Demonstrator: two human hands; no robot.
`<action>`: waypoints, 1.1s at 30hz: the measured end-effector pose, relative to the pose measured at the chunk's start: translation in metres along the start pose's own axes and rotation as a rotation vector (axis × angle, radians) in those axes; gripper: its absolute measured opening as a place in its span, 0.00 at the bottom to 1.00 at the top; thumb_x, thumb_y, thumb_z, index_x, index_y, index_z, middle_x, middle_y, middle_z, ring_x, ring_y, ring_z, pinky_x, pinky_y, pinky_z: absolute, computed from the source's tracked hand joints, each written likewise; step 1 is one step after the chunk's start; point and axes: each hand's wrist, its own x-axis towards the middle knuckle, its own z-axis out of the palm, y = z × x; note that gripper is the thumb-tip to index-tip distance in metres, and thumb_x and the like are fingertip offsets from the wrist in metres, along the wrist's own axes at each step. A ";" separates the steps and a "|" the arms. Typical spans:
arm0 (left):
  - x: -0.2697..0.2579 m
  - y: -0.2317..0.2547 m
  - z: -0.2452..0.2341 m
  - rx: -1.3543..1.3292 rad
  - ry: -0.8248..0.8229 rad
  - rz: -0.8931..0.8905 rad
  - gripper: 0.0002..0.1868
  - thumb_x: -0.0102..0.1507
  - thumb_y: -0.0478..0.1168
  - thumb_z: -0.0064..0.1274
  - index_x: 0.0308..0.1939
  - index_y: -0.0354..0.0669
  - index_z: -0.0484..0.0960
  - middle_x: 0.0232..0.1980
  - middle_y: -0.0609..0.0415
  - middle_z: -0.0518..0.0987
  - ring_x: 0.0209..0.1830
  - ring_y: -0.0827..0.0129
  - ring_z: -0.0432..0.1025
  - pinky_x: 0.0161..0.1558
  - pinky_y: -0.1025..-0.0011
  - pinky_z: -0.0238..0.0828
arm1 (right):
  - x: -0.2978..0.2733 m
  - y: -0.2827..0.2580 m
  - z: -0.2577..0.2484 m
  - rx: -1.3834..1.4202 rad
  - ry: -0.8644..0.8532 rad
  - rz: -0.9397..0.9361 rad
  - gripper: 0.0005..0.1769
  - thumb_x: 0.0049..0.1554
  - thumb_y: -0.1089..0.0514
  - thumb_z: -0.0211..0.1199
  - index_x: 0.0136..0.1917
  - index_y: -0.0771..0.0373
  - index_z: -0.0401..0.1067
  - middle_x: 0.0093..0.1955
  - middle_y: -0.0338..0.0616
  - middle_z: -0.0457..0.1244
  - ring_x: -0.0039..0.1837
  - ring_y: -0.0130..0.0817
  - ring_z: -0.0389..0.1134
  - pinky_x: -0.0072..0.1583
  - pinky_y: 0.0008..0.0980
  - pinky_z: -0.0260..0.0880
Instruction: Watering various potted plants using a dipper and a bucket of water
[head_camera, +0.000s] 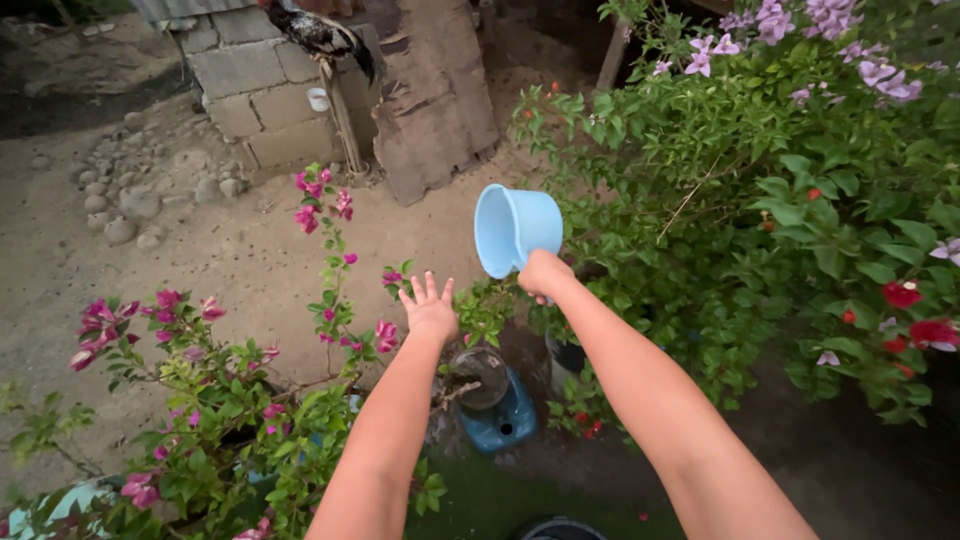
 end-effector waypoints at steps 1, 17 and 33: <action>0.001 0.000 0.000 0.000 0.000 0.001 0.39 0.72 0.57 0.41 0.84 0.62 0.43 0.86 0.44 0.37 0.85 0.40 0.31 0.75 0.31 0.22 | -0.003 -0.002 -0.002 0.000 0.001 0.001 0.14 0.53 0.60 0.54 0.36 0.70 0.78 0.30 0.50 0.69 0.29 0.41 0.72 0.38 0.44 0.77; 0.014 0.000 0.008 -0.004 -0.006 0.018 0.40 0.72 0.56 0.43 0.84 0.63 0.43 0.86 0.44 0.37 0.85 0.41 0.30 0.75 0.31 0.23 | -0.007 -0.003 -0.004 -0.048 0.003 0.034 0.13 0.52 0.59 0.56 0.34 0.67 0.78 0.27 0.50 0.68 0.31 0.43 0.73 0.42 0.41 0.76; 0.002 0.010 0.001 -0.008 -0.033 0.035 0.39 0.72 0.56 0.42 0.84 0.65 0.42 0.87 0.45 0.36 0.85 0.41 0.29 0.76 0.32 0.21 | -0.016 0.006 -0.005 -0.024 -0.005 0.040 0.11 0.51 0.61 0.57 0.36 0.69 0.78 0.28 0.53 0.68 0.30 0.46 0.72 0.41 0.42 0.76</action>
